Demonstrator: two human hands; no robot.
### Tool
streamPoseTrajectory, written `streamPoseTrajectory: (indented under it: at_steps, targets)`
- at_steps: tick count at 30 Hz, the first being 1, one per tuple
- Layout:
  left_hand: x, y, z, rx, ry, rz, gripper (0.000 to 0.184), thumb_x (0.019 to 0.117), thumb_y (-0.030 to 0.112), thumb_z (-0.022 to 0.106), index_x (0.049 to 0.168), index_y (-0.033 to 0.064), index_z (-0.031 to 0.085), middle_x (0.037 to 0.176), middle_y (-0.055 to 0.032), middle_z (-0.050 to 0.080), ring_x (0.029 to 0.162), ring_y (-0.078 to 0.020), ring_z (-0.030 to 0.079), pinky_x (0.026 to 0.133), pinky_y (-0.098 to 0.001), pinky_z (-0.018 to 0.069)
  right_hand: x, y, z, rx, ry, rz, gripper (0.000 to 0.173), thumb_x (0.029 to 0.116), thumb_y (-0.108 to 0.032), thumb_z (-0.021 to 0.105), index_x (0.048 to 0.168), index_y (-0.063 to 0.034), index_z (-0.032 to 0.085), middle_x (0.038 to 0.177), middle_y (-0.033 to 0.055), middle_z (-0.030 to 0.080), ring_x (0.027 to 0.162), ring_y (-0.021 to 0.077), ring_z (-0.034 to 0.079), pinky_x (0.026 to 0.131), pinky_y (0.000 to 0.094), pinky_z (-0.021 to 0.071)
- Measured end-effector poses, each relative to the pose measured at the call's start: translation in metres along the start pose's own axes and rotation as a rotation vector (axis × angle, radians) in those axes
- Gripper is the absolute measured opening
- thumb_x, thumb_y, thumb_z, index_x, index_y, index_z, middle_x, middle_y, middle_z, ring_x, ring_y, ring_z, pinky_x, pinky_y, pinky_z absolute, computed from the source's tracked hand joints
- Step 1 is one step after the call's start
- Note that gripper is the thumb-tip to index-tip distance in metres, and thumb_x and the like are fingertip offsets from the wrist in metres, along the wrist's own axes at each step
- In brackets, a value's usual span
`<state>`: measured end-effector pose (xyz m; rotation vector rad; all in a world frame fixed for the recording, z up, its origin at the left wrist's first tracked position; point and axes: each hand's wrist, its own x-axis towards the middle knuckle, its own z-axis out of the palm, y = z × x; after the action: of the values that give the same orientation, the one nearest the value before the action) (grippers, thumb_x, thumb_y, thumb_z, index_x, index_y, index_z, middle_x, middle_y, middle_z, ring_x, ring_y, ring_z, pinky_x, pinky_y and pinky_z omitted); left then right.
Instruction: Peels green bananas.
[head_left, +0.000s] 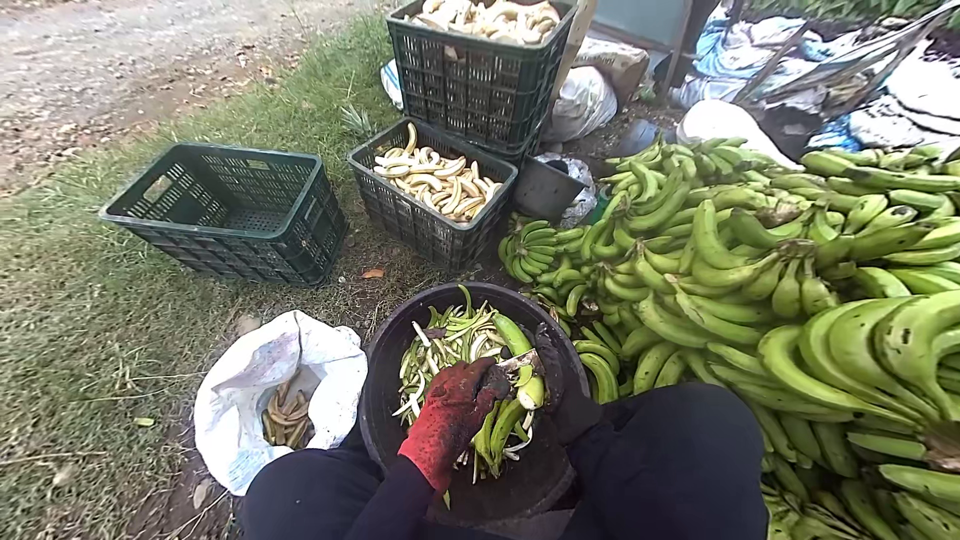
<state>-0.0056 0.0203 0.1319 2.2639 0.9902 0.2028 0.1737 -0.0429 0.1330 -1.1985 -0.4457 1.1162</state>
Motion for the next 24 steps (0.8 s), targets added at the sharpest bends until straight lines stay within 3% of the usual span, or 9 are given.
streamPoseTrajectory:
  at_steps: [2,5,7,9,12,15,18,21,24]
  targets:
    - [0.008,-0.004,0.002,0.079,0.105,-0.08,0.05,0.0966,0.045,0.06,0.143,0.0278,0.06,0.119,-0.0136,0.07,0.11,-0.033,0.067,0.098,-0.055,0.0522,-0.006,0.007,0.013,-0.091,0.106,0.02,0.048,0.113,-0.03,0.024,0.144,-0.0036,0.05,0.123,0.0091,0.064,0.104,0.0072,0.063,0.091,0.0257,0.0533]
    - [0.022,-0.013,-0.001,0.154,0.306,-0.196,0.055,0.0925,0.048,0.064,0.142,0.0235,0.062,0.121,-0.0198,0.069,0.109,-0.0394,0.067,0.093,-0.0592,0.0525,-0.013,0.025,0.029,-0.151,0.17,0.082,0.046,0.1133,-0.032,0.027,0.136,-0.0045,0.057,0.108,0.0091,0.067,0.09,0.0103,0.065,0.08,0.0283,0.056]
    - [0.03,-0.023,-0.009,0.119,0.397,-0.275,0.055,0.0942,0.047,0.062,0.142,0.021,0.061,0.123,-0.0192,0.068,0.111,-0.0377,0.066,0.096,-0.0577,0.052,-0.016,0.043,0.025,-0.145,0.103,0.126,0.049,0.1127,-0.038,0.028,0.143,-0.0104,0.055,0.118,0.0088,0.068,0.097,0.0124,0.067,0.085,0.0315,0.0571]
    - [0.031,-0.033,-0.014,0.041,0.416,-0.271,0.052,0.097,0.044,0.059,0.143,0.0196,0.061,0.124,-0.0167,0.068,0.114,-0.0337,0.066,0.101,-0.0546,0.0511,-0.014,0.053,0.02,-0.08,0.08,0.16,0.045,0.1114,-0.037,0.036,0.143,-0.01,0.054,0.104,0.0092,0.068,0.079,0.0152,0.067,0.067,0.0324,0.0586]
    - [0.01,-0.023,-0.011,-0.172,0.243,-0.16,0.044,0.1038,0.045,0.052,0.14,0.023,0.063,0.132,-0.0028,0.068,0.124,-0.0164,0.063,0.11,-0.0433,0.049,-0.001,0.034,0.012,-0.052,0.143,0.181,0.042,0.1094,-0.033,0.046,0.144,-0.0103,0.052,0.1,0.0115,0.067,0.073,0.0195,0.065,0.059,0.0368,0.0572]
    - [-0.013,-0.008,-0.006,-0.355,0.006,-0.11,0.044,0.1042,0.056,0.048,0.132,0.0286,0.067,0.12,0.0047,0.071,0.107,-0.0084,0.068,0.096,-0.0404,0.0581,0.02,0.02,-0.005,-0.187,0.209,-0.085,0.04,0.1091,-0.028,0.046,0.141,-0.006,0.055,0.114,0.0081,0.068,0.092,0.0115,0.066,0.08,0.0288,0.058]
    - [-0.022,-0.002,-0.004,-0.381,-0.056,-0.103,0.045,0.1039,0.058,0.047,0.133,0.0293,0.067,0.121,0.0058,0.071,0.109,-0.0072,0.068,0.098,-0.039,0.0579,0.034,0.02,-0.016,-0.183,0.166,-0.137,0.045,0.1097,-0.035,0.041,0.145,-0.0087,0.052,0.11,0.0095,0.068,0.088,0.0158,0.067,0.076,0.0336,0.059]
    - [-0.007,-0.009,-0.004,-0.126,0.091,-0.107,0.043,0.1013,0.047,0.055,0.138,0.0262,0.064,0.123,-0.0043,0.07,0.116,-0.0197,0.066,0.104,-0.0459,0.0519,0.022,0.024,0.008,0.09,0.007,0.06,0.039,0.1125,-0.03,0.029,0.128,-0.0053,0.054,0.091,0.0073,0.067,0.072,0.0143,0.066,0.063,0.0295,0.0573]
    - [0.017,-0.019,-0.015,0.114,0.276,-0.193,0.05,0.0924,0.044,0.064,0.138,0.0236,0.064,0.122,-0.016,0.069,0.11,-0.0357,0.067,0.095,-0.0572,0.0525,0.004,0.048,0.011,0.146,-0.213,0.369,0.053,0.1117,-0.044,0.019,0.124,-0.0086,0.056,0.091,0.0087,0.069,0.069,0.016,0.067,0.053,0.0288,0.0555]
